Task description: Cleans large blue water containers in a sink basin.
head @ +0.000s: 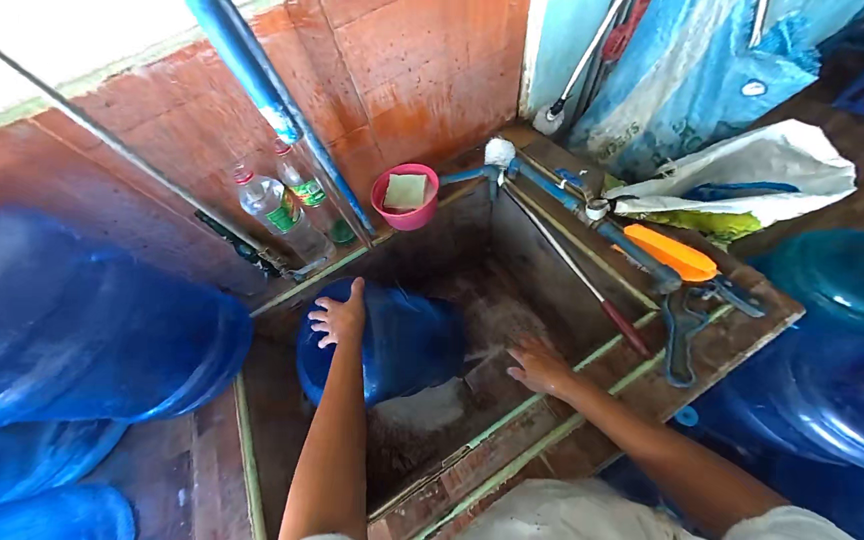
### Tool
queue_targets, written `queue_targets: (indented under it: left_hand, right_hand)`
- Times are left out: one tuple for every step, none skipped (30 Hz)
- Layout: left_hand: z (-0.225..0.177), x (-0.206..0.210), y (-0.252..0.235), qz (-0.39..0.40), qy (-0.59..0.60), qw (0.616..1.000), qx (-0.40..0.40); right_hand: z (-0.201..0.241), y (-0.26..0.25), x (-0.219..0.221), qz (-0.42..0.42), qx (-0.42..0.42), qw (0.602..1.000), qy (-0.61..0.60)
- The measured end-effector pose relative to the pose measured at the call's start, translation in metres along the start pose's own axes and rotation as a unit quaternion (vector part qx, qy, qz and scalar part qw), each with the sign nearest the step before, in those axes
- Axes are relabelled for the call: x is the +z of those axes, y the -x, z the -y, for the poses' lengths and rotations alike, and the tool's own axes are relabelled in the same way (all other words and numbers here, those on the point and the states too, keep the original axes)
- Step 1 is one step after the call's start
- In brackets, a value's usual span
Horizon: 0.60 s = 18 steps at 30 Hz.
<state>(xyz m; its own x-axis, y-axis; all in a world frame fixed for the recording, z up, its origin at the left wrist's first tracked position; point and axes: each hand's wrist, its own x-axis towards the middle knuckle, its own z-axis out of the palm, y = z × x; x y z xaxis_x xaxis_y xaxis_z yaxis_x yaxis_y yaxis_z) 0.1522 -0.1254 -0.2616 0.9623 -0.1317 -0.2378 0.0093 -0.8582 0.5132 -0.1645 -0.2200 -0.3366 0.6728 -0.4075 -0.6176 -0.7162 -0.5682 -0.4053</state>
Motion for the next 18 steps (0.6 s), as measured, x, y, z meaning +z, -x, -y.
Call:
queue_targets:
  left_hand:
    - [0.0, 0.005, 0.021, 0.007, -0.016, 0.998, 0.066]
    - [0.006, 0.011, 0.045, 0.015, -0.031, 0.987, 0.16]
    - [0.017, 0.017, 0.065, 0.021, -0.038, 0.962, 0.268]
    - [0.031, 0.023, 0.079, 0.015, -0.038, 0.926, 0.374]
    - [0.045, 0.025, 0.084, 0.008, -0.031, 0.891, 0.453]
    - [0.055, 0.022, 0.081, -0.009, -0.031, 0.872, 0.488]
    - [0.063, 0.015, 0.072, -0.033, -0.046, 0.881, 0.47]
    - [0.066, 0.005, 0.058, -0.055, -0.067, 0.913, 0.399]
    - [0.062, -0.003, 0.041, -0.064, -0.084, 0.95, 0.293]
    - [0.052, -0.01, 0.023, -0.053, -0.09, 0.977, 0.187]
    - [0.04, -0.013, 0.009, -0.041, -0.082, 0.989, 0.119]
    - [0.03, -0.014, 0.002, -0.027, -0.065, 0.992, 0.106]
    - [0.023, -0.011, 0.0, -0.018, -0.046, 0.988, 0.147]
    - [0.014, -0.007, 0.0, -0.008, -0.025, 0.976, 0.218]
    - [0.005, -0.002, -0.001, -0.005, -0.007, 0.958, 0.286]
    - [-0.002, 0.003, -0.004, -0.007, -0.005, 0.946, 0.324]
    - [-0.011, 0.004, -0.006, 0.0, -0.018, 0.954, 0.3]
    - [-0.022, 0.006, -0.009, -0.004, -0.04, 0.97, 0.24]
  right_hand:
    - [-0.003, 0.004, 0.0, 0.019, 0.028, 0.999, -0.004]
    - [-0.003, 0.006, 0.001, 0.029, 0.041, 0.999, -0.011]
    - [-0.001, 0.008, 0.001, 0.033, 0.036, 0.999, -0.023]
    - [0.001, 0.01, 0.002, 0.029, 0.024, 0.999, -0.035]
    - [0.002, 0.014, 0.005, 0.019, 0.012, 0.999, -0.043]
    - [0.003, 0.018, 0.007, 0.009, 0.002, 0.999, -0.047]
    - [0.002, 0.024, 0.009, -0.001, -0.008, 0.999, -0.049]
    - [0.001, 0.029, 0.012, -0.012, -0.018, 0.999, -0.048]
    - [0.001, 0.033, 0.016, -0.026, -0.03, 0.998, -0.047]
    - [0.001, 0.035, 0.018, -0.034, -0.037, 0.997, -0.053]
    - [0.002, 0.035, 0.018, -0.037, -0.04, 0.997, -0.06]
    - [0.003, 0.034, 0.017, -0.033, -0.036, 0.997, -0.063]
    - [0.003, 0.033, 0.015, -0.028, -0.03, 0.997, -0.066]
    - [0.003, 0.033, 0.013, -0.022, -0.025, 0.997, -0.069]
    - [0.003, 0.032, 0.01, -0.021, -0.023, 0.997, -0.074]
    - [0.003, 0.032, 0.01, -0.02, -0.025, 0.996, -0.078]
    - [0.003, 0.033, 0.013, -0.022, -0.03, 0.996, -0.08]
    - [0.002, 0.033, 0.014, -0.025, -0.035, 0.996, -0.08]
